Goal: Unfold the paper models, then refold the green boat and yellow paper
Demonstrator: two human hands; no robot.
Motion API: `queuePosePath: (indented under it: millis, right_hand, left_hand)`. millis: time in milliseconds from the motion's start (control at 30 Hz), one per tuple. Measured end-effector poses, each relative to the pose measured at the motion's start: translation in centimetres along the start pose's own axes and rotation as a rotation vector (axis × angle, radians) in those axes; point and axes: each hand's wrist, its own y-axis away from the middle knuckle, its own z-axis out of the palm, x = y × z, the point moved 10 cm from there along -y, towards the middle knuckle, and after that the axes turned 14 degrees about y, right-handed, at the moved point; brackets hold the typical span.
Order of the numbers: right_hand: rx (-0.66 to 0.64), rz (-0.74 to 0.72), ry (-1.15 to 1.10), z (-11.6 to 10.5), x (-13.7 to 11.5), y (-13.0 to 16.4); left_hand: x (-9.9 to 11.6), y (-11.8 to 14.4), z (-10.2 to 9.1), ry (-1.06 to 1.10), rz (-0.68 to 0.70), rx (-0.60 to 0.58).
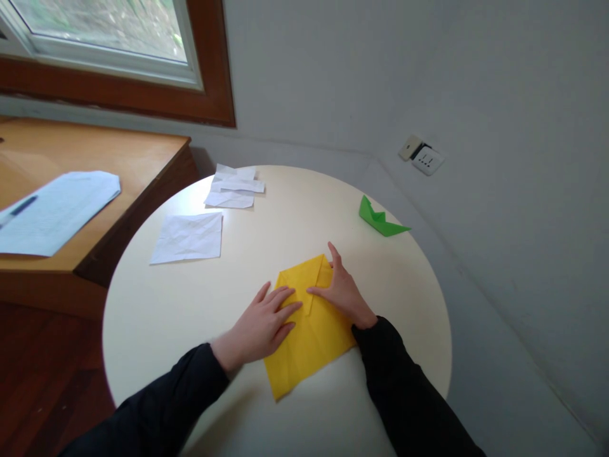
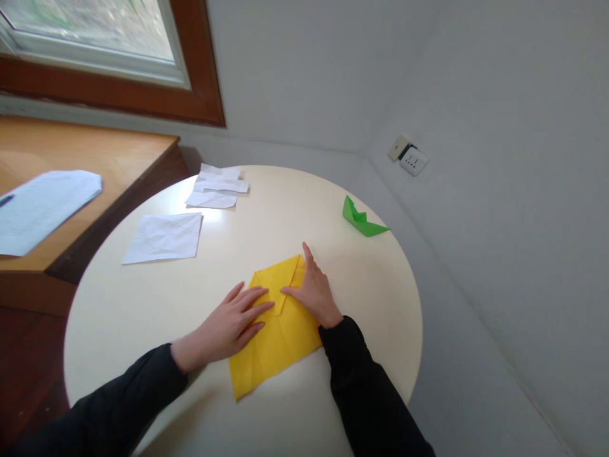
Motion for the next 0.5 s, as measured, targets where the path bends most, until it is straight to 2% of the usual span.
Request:
queuePosePath:
  millis: [367,500]
  right_hand:
    - [0.06,0.12,-0.199,0.0,1.5,0.9]
    - [0.079,0.121,-0.243,0.2,1.9,0.8]
  left_hand:
    - [-0.6,-1.6,-0.6,0.011,0.042,0.07]
    - [-1.0,-2.7,-0.7,0.001,0.081,0.107]
